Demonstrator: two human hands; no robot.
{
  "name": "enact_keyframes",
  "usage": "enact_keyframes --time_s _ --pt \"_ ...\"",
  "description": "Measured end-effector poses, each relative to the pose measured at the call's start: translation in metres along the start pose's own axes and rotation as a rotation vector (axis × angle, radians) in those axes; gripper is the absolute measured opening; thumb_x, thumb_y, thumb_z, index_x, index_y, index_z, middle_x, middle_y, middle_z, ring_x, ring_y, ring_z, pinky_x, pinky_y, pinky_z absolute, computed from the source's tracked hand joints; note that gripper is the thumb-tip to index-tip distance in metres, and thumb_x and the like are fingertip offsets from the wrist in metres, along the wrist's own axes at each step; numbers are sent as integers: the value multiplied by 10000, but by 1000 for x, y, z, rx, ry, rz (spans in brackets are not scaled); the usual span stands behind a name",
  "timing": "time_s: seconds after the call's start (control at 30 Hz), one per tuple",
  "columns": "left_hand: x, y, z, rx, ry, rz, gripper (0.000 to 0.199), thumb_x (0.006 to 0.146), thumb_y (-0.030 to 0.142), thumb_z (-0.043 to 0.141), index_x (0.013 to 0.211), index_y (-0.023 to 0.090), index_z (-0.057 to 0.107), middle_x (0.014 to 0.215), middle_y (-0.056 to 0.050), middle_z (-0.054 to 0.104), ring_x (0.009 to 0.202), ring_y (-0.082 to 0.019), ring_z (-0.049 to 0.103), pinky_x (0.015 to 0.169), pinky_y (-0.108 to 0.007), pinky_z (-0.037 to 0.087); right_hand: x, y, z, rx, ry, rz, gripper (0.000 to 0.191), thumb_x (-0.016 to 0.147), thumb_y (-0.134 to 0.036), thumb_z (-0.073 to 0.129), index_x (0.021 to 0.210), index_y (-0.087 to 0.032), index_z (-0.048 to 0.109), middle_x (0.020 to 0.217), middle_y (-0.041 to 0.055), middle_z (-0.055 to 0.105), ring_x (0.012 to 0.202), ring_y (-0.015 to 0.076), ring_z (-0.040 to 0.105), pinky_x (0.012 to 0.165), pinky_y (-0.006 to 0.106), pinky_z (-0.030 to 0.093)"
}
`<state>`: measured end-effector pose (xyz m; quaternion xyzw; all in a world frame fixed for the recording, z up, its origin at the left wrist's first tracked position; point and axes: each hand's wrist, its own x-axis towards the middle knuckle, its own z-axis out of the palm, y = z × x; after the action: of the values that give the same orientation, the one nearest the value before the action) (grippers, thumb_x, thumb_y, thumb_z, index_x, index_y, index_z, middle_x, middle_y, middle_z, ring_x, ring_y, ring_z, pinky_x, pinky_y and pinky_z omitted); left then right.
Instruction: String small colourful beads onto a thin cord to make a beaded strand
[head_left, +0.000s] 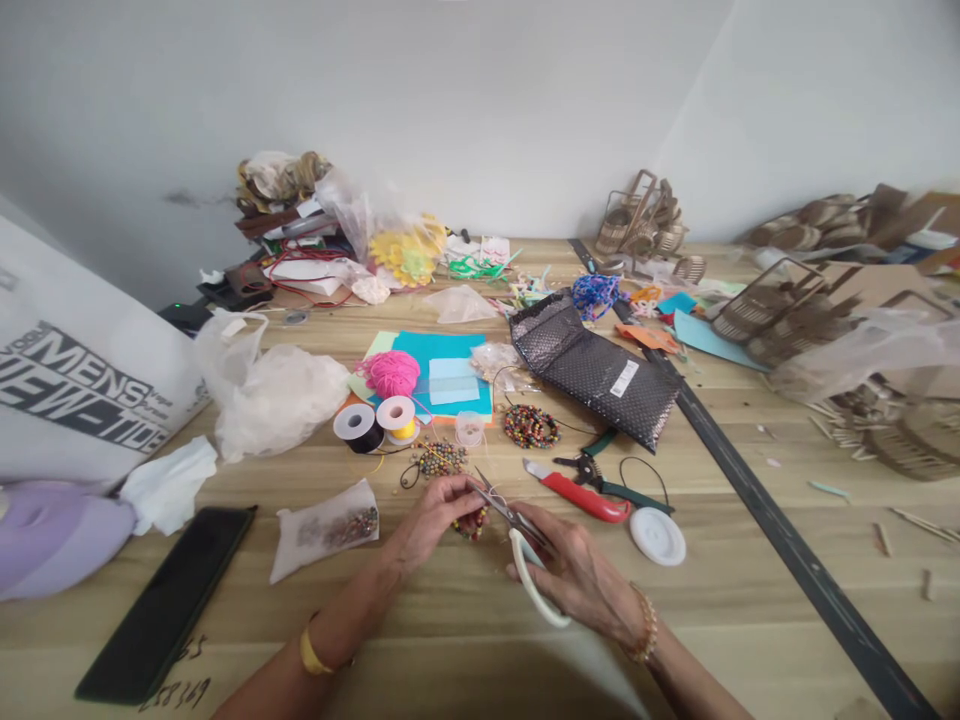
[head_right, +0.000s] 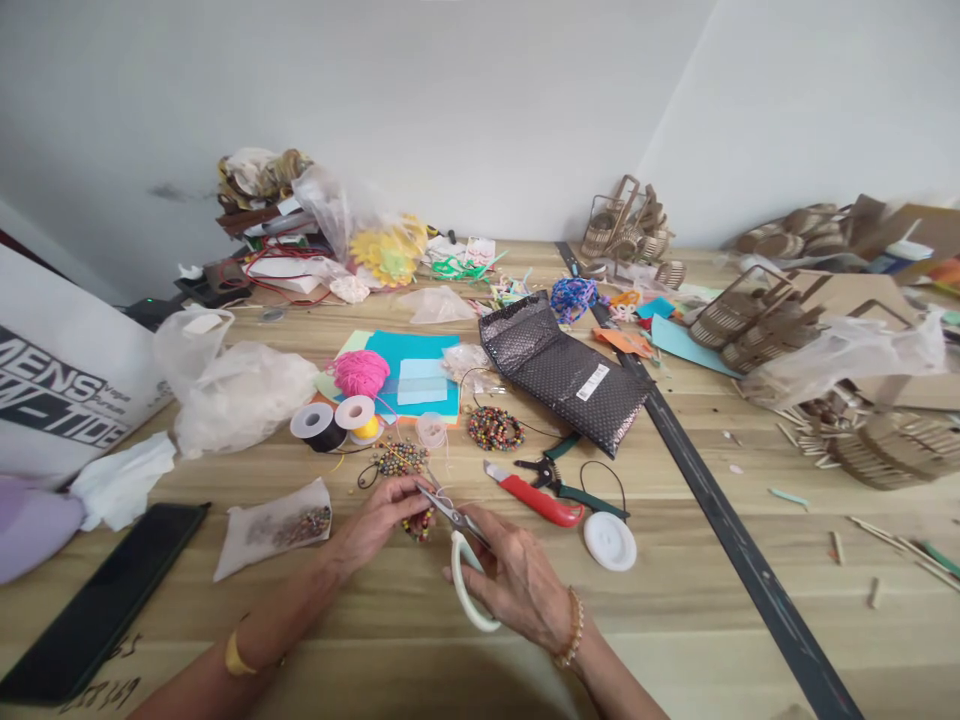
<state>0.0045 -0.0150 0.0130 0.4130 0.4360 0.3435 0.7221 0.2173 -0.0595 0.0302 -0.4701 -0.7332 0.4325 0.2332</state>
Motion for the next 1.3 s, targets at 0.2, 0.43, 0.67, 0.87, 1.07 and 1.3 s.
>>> enact_keyframes --time_s 0.2,0.43,0.67,0.87,1.07,1.3 --pt "0 1 1 9 2 -4 401 654 484 767 767 106 695 608 -24 635 538 -106 533 547 -224 391 2 -3 2 -36 -13 26 492 821 -347 653 1276 -195 545 880 59 671 746 192 610 698 290 489" --pt "1 0 1 2 4 1 405 644 486 772 760 104 706 616 -27 635 535 -105 534 544 -225 392 2 -1 5 -54 3 16 470 829 -350 639 1258 -185 541 831 49 653 683 172 590 639 267 481" --pt "1 -1 1 -2 -3 -2 403 664 476 762 793 98 713 623 -31 647 541 -110 543 544 -225 391 3 0 6 -110 14 -15 487 851 -347 614 1294 -175 509 853 50 652 666 157 568 634 262 468" --pt "2 -3 0 -6 -6 12 375 686 457 753 781 97 717 611 -26 643 529 -101 536 540 -217 384 4 -1 6 -141 7 -3 472 850 -338 618 1285 -181 523 855 49 651 663 162 561 653 272 461" --pt "2 -1 0 -33 -5 6 385 658 466 772 773 103 713 606 -22 639 524 -96 526 531 -214 379 3 2 8 -104 -10 -17 479 884 -353 571 1325 -185 489 827 35 630 687 166 565 680 268 461" --pt "2 0 -2 -19 5 -4 395 659 471 767 788 104 697 616 -22 633 537 -98 534 531 -214 395 4 4 5 37 -55 14 483 901 -405 541 1317 -160 517 834 26 635 729 158 550 679 241 459"
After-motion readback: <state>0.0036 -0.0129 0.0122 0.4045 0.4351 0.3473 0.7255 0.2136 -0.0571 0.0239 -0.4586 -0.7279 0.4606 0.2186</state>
